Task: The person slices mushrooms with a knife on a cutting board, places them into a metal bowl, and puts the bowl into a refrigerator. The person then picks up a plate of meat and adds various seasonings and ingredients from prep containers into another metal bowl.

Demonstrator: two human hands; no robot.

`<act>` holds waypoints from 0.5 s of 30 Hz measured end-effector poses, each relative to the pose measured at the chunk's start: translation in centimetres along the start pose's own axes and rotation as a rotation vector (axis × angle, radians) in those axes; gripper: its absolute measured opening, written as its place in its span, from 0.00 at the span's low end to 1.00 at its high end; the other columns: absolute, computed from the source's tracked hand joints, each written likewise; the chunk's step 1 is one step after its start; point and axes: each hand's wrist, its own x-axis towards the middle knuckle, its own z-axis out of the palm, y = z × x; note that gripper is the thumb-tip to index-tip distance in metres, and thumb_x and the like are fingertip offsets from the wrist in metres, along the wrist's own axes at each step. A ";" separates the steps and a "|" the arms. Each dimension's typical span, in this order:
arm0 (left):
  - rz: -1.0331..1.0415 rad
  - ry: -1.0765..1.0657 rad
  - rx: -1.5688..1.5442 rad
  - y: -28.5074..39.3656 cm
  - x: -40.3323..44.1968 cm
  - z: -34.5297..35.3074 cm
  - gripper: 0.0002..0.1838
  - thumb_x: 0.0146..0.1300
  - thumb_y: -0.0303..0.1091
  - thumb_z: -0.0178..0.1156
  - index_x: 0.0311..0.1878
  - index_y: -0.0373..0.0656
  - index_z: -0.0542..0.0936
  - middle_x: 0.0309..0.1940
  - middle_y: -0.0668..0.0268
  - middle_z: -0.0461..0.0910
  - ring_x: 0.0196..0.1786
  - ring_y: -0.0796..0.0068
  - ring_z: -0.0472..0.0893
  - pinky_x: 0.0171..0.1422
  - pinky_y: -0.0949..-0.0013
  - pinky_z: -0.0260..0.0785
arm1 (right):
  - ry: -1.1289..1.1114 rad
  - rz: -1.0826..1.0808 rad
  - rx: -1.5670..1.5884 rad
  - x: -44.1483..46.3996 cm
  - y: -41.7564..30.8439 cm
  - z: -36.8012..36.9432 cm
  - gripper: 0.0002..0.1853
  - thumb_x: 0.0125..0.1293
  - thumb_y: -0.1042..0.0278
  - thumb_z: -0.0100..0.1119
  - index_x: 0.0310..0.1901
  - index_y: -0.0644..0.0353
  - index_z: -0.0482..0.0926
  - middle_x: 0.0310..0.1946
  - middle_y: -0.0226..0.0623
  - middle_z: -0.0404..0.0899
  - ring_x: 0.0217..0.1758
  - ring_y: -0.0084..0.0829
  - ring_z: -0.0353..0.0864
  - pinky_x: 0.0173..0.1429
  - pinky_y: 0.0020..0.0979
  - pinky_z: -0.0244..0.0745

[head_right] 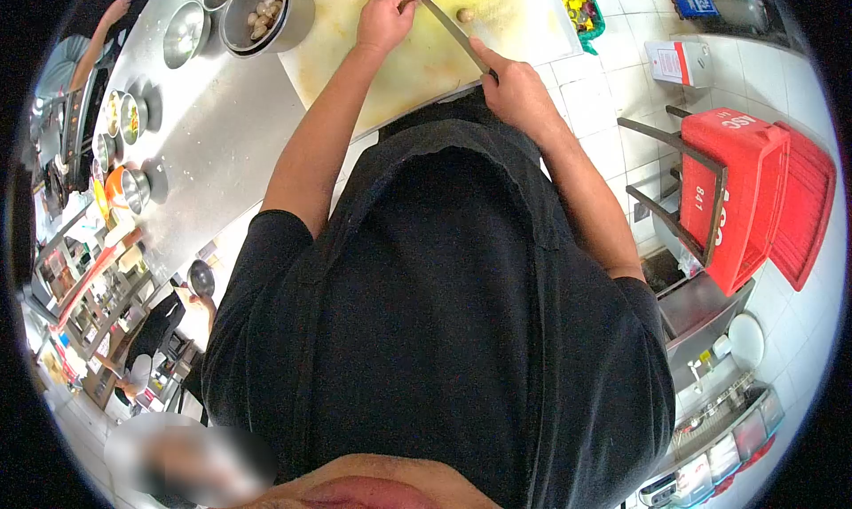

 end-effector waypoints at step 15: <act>0.303 -0.048 0.119 -0.1 -0.2 -0.4 0.11 0.59 0.28 0.60 0.44 0.50 0.86 0.44 0.65 0.81 0.51 0.58 0.79 0.54 0.58 0.76 | -0.052 0.033 -0.016 -3.0 1.1 0.4 0.33 0.63 0.76 0.54 0.72 0.45 0.69 0.49 0.58 0.81 0.53 0.54 0.82 0.60 0.45 0.75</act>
